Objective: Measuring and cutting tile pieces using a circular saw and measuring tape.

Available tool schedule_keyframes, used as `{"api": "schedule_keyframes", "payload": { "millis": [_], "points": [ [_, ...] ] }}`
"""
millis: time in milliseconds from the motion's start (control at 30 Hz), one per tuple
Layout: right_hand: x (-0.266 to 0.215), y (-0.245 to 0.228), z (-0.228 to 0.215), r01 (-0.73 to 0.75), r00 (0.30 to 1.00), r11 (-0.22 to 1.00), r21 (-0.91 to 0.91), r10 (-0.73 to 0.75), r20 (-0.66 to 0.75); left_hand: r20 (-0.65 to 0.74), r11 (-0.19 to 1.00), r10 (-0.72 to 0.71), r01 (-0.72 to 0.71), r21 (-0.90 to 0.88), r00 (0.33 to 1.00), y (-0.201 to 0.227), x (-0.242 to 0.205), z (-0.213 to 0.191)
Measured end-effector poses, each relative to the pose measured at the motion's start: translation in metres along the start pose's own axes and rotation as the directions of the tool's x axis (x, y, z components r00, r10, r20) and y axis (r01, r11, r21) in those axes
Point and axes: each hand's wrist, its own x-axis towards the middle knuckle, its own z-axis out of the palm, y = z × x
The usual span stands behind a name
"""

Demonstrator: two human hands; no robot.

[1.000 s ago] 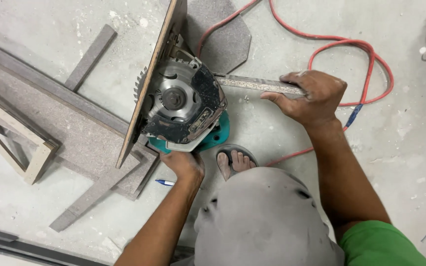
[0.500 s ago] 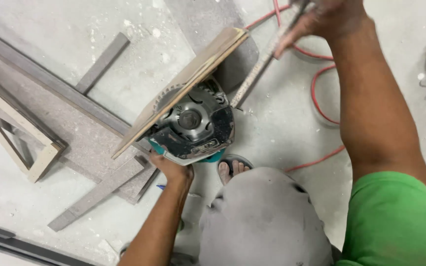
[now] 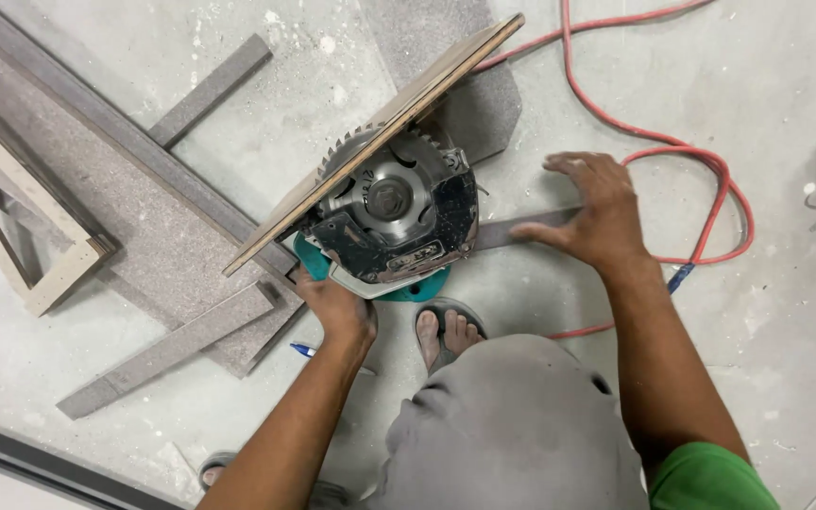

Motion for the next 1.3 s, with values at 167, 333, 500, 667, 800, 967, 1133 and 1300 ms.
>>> {"api": "schedule_keyframes", "payload": {
  "millis": [167, 333, 500, 667, 800, 967, 1133, 1300],
  "points": [
    [0.056, -0.044, -0.003, 0.174, 0.979, 0.962, 0.209, -0.191, 0.067, -0.008, 1.0, -0.009, 0.009, 0.005, 1.0, 0.0, 0.004, 0.001],
    [0.099, -0.061, -0.031, 0.443, 0.895, 0.888, 0.125, -0.43, -0.12, 0.008, 0.999, 0.039, -0.039, 0.019, 0.999, -0.009, 0.012, -0.006],
    [0.121, -0.03, -0.019, 0.614, 0.779, 0.692, 0.38, -0.608, -0.154, -0.036, 0.985, 0.083, -0.077, 0.152, 0.996, -0.016, 0.021, -0.009],
    [0.144, -0.003, -0.044, 0.45, 0.88, 0.799, 0.398, -0.474, -0.043, 0.03, 0.967, 0.081, -0.086, 0.241, 0.996, -0.004, 0.036, -0.022],
    [0.116, 0.008, -0.032, 0.547, 0.832, 0.773, 0.322, -0.545, -0.105, 0.032, 0.961, 0.102, -0.106, 0.254, 0.994, -0.008, 0.036, -0.01],
    [0.085, -0.062, 0.007, 0.351, 0.934, 0.41, 0.842, -0.089, -0.346, -0.02, 0.843, 0.216, -0.176, 0.508, 0.976, -0.014, 0.026, -0.02],
    [0.115, -0.037, 0.045, 0.363, 0.931, 0.323, 0.874, -0.091, -0.353, 0.006, 0.845, 0.159, -0.139, 0.516, 0.987, 0.018, 0.024, 0.004],
    [0.128, -0.038, 0.044, 0.312, 0.95, 0.261, 0.913, -0.077, -0.303, -0.011, 0.847, 0.18, -0.15, 0.51, 0.984, 0.013, 0.032, 0.001]
  ]
}}
